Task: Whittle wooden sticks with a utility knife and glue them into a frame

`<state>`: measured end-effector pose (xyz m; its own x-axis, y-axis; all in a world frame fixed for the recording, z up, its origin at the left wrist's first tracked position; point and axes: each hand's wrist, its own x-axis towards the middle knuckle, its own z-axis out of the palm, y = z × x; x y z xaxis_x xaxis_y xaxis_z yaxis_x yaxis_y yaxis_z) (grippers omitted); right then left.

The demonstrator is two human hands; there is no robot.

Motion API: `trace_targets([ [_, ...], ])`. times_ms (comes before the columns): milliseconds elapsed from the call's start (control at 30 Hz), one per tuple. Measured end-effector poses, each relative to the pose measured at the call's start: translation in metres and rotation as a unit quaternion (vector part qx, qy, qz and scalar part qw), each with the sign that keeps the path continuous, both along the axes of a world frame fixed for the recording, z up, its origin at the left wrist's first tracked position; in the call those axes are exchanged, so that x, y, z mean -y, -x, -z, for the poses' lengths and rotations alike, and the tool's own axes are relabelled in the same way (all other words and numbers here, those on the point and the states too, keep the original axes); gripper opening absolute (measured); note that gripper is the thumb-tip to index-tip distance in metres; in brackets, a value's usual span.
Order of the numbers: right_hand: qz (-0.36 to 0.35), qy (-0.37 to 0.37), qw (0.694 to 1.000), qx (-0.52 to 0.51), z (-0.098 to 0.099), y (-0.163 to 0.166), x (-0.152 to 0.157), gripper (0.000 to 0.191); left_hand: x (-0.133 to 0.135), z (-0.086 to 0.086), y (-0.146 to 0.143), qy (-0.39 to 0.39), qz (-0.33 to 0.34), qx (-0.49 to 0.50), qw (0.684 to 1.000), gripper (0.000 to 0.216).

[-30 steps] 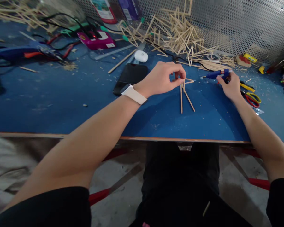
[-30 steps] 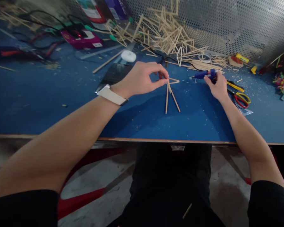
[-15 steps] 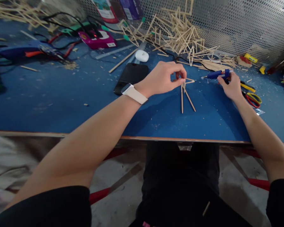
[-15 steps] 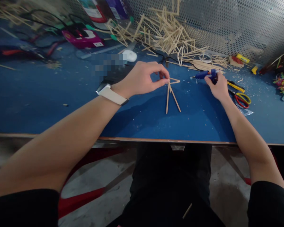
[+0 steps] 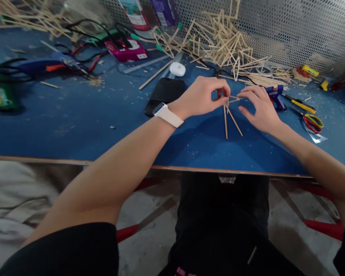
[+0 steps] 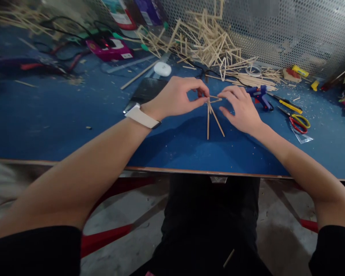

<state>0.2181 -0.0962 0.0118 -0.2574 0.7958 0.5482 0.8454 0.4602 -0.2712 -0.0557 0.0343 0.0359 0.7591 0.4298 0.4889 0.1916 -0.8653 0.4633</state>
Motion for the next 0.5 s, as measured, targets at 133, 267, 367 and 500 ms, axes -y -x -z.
trace_targets([
  [133, -0.009, 0.013, 0.999, 0.039, 0.006, 0.01, -0.02, 0.028, 0.002, 0.0, 0.0, -0.001, 0.001, 0.003, 1.0, 0.017],
  [267, -0.015, 0.024, 1.0, 0.006, 0.012, 0.012, -0.025, 0.028, 0.004, -0.001, 0.0, 0.0, -0.006, 0.004, 1.0, 0.017],
  [367, -0.023, 0.03, 0.999, -0.019, 0.016, 0.012, -0.025, 0.026, 0.005, -0.002, 0.0, 0.002, -0.006, 0.0, 1.0, 0.019],
  [500, -0.029, 0.025, 0.999, -0.026, 0.021, 0.01, -0.027, 0.024, 0.005, -0.001, 0.0, 0.004, -0.003, 0.014, 1.0, 0.023],
])
